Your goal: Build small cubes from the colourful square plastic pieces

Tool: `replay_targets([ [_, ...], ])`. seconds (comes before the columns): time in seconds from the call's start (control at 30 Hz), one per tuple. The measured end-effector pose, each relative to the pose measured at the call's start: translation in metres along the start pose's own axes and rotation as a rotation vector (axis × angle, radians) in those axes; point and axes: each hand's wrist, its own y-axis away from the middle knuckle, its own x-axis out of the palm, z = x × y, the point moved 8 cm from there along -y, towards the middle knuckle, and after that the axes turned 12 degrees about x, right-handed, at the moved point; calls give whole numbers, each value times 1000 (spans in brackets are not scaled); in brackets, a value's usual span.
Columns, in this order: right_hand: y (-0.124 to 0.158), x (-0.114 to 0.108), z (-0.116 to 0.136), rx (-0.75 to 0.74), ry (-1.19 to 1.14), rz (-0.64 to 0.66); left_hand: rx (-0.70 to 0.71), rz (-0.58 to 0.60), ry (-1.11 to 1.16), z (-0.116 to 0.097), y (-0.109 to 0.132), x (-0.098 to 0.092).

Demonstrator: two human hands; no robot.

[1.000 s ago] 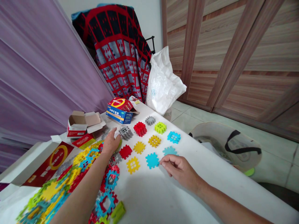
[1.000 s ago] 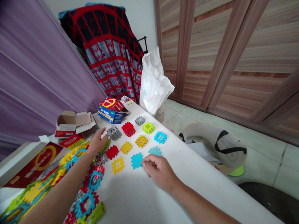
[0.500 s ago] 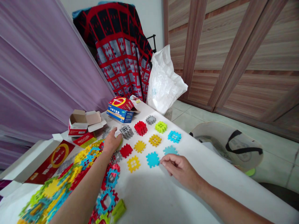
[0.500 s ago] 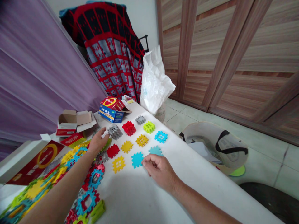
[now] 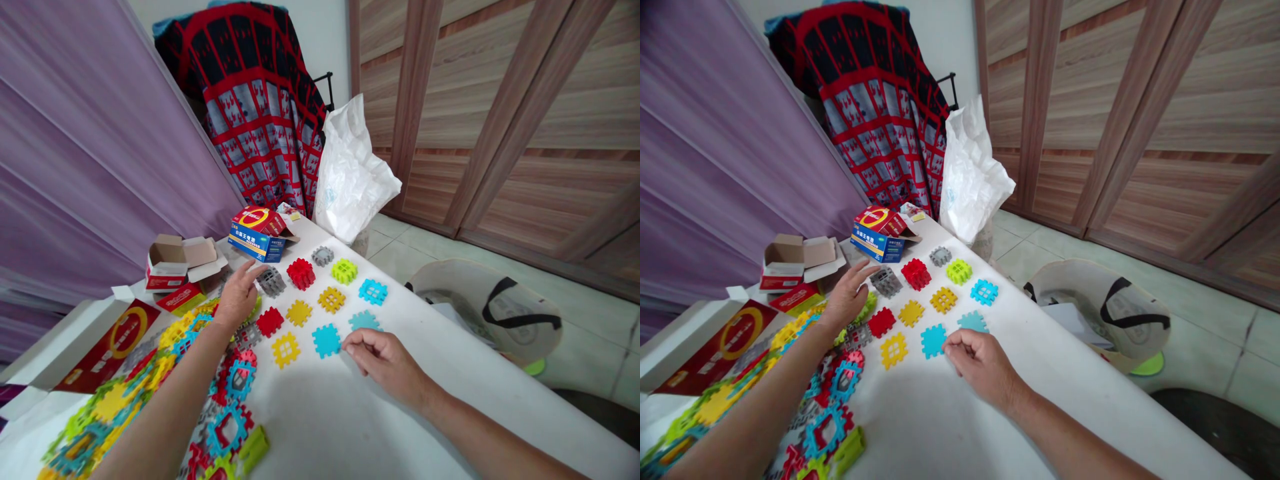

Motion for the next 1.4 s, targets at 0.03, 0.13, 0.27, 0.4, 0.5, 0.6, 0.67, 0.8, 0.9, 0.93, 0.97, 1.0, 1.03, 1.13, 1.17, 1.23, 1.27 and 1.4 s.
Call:
replay_targets([
  [0.03,0,0,0,2,4,0,61,31,-25,-7,-4,0],
  [0.13,0,0,0,12,11,-1,236,140,-173,-29,-13,2],
  [0.27,1,1,1,17,5,2,333,259,-326,-44,-21,8],
  [0.4,1,1,0,16,0,7,363,327,-358,-48,-24,13],
  [0.5,1,1,0,9,6,7,366,352,-354,-47,-24,14],
  [0.6,1,1,0,10,13,5,365,365,-353,-45,-23,14],
  [0.67,1,1,0,12,9,6,364,377,-355,-45,-21,14],
  [0.8,1,1,1,4,-2,9,343,437,-395,-45,-19,16],
  [0.9,1,1,1,-1,-2,9,361,485,-428,-46,-19,16],
  [0.93,1,1,1,0,-1,7,376,496,-437,-47,-19,17],
  [0.97,1,1,0,1,0,5,390,505,-445,-47,-20,17],
  [1.0,1,1,0,3,0,3,401,512,-451,-48,-20,17],
  [1.03,1,1,0,4,0,1,409,518,-455,-47,-21,16],
  [1.13,1,1,-1,6,1,-7,431,526,-471,-46,-24,15],
  [1.17,0,1,-1,7,1,-7,436,527,-477,-45,-24,15],
  [1.23,0,1,-2,7,1,-5,447,528,-482,-45,-25,14],
  [1.27,0,2,-2,8,2,-3,453,528,-482,-45,-25,13],
  [1.4,0,2,-3,8,10,2,486,529,-492,-46,-24,12],
])
